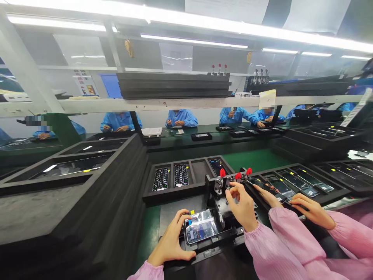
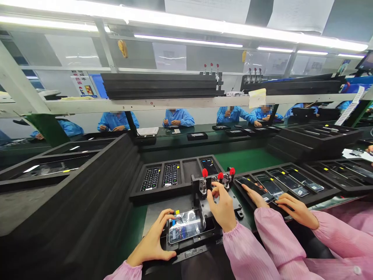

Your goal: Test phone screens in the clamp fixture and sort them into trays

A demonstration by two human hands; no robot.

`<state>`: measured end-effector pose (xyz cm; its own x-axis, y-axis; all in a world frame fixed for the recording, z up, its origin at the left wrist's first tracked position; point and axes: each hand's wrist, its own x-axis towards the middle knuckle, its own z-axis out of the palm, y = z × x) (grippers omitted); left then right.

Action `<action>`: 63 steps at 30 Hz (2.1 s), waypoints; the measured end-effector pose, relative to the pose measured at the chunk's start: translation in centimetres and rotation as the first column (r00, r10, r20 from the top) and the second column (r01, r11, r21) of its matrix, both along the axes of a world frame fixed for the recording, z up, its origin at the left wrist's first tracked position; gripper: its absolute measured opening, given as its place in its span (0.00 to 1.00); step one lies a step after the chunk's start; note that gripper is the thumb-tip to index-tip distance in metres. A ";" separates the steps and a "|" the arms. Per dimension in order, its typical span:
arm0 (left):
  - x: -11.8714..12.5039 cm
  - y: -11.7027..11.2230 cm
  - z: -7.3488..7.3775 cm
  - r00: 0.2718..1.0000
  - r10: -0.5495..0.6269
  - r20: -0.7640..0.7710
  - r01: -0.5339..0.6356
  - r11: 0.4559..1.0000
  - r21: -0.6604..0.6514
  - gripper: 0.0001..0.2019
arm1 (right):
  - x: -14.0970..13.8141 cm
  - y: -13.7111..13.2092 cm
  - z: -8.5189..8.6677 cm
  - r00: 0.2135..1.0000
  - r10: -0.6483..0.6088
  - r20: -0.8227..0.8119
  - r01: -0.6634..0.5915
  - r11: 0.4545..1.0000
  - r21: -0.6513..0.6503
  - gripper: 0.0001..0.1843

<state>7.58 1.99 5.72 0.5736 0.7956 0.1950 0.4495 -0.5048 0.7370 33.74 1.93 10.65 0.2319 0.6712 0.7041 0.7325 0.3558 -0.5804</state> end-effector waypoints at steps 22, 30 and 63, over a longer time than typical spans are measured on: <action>-0.5 -0.2 -0.6 1.000 0.008 -0.007 -0.009 0.999 -0.044 0.38 | -0.1 -2.3 -1.8 0.883 -0.045 0.468 -0.013 0.993 0.119 0.18; -0.7 -0.2 -0.5 1.000 0.009 -0.019 -0.010 0.999 -0.046 0.40 | 0.6 -3.2 -3.3 0.962 0.059 0.268 -0.072 0.997 0.041 0.18; 1.7 2.7 2.6 0.983 0.169 0.065 -0.171 0.985 0.031 0.10 | -6.6 -4.5 -6.1 0.959 -0.059 0.279 0.007 0.983 0.182 0.05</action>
<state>9.28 4.65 8.32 0.4163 0.8724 0.2563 0.4852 -0.4515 0.7488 27.10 -2.61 4.51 0.0266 0.5248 0.8508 0.8701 0.4069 -0.2782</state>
